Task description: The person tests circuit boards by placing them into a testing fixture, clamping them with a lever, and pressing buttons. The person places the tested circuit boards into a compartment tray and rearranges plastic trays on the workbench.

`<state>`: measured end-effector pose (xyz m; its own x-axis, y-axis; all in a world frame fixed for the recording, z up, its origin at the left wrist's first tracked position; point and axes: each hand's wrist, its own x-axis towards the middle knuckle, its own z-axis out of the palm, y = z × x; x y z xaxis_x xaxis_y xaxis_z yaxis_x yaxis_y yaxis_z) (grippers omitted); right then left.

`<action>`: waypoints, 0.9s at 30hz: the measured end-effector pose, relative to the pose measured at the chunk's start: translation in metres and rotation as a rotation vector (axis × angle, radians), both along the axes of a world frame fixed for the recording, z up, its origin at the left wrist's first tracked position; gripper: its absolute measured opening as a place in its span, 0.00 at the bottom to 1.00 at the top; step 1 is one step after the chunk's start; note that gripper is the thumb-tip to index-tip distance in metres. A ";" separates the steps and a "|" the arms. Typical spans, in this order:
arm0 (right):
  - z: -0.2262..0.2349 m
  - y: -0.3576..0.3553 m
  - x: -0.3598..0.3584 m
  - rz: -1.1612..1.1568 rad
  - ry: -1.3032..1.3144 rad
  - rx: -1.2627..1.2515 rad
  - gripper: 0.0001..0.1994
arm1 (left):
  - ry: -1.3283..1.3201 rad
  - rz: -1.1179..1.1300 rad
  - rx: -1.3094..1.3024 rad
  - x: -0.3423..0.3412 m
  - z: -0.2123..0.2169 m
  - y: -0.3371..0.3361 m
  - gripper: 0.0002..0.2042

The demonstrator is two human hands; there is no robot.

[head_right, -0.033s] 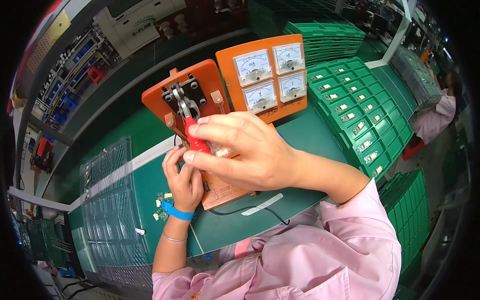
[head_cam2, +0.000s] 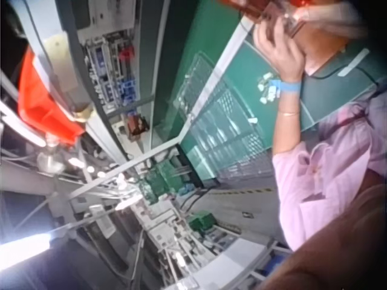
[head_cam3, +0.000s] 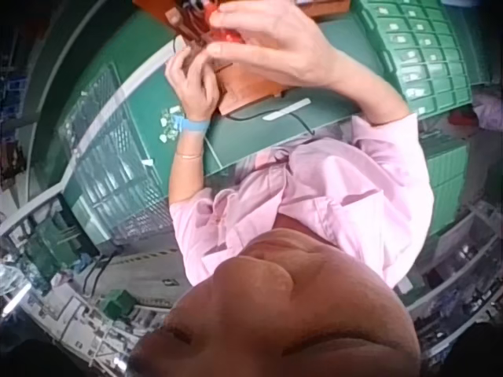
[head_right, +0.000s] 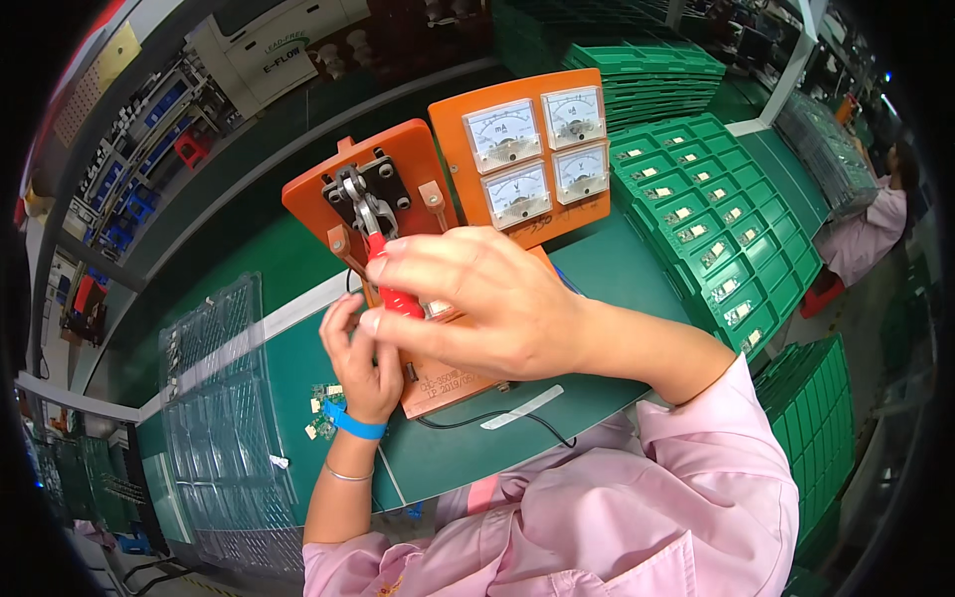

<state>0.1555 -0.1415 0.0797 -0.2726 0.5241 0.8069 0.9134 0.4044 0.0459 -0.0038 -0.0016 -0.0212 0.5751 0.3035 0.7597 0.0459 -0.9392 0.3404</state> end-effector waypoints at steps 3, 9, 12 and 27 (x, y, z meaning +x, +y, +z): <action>0.009 0.011 0.001 0.044 -0.045 0.095 0.18 | -0.149 0.103 -0.081 -0.004 0.003 0.004 0.17; 0.099 0.112 0.040 -0.088 0.355 0.135 0.05 | -0.158 0.205 -0.111 -0.012 0.006 0.015 0.17; 0.091 0.092 0.039 -0.140 0.309 0.228 0.05 | -0.206 0.217 -0.153 -0.030 0.030 0.040 0.15; -0.080 0.024 -0.013 -0.231 -0.162 -0.211 0.03 | 0.453 0.125 -0.341 -0.120 -0.034 0.085 0.09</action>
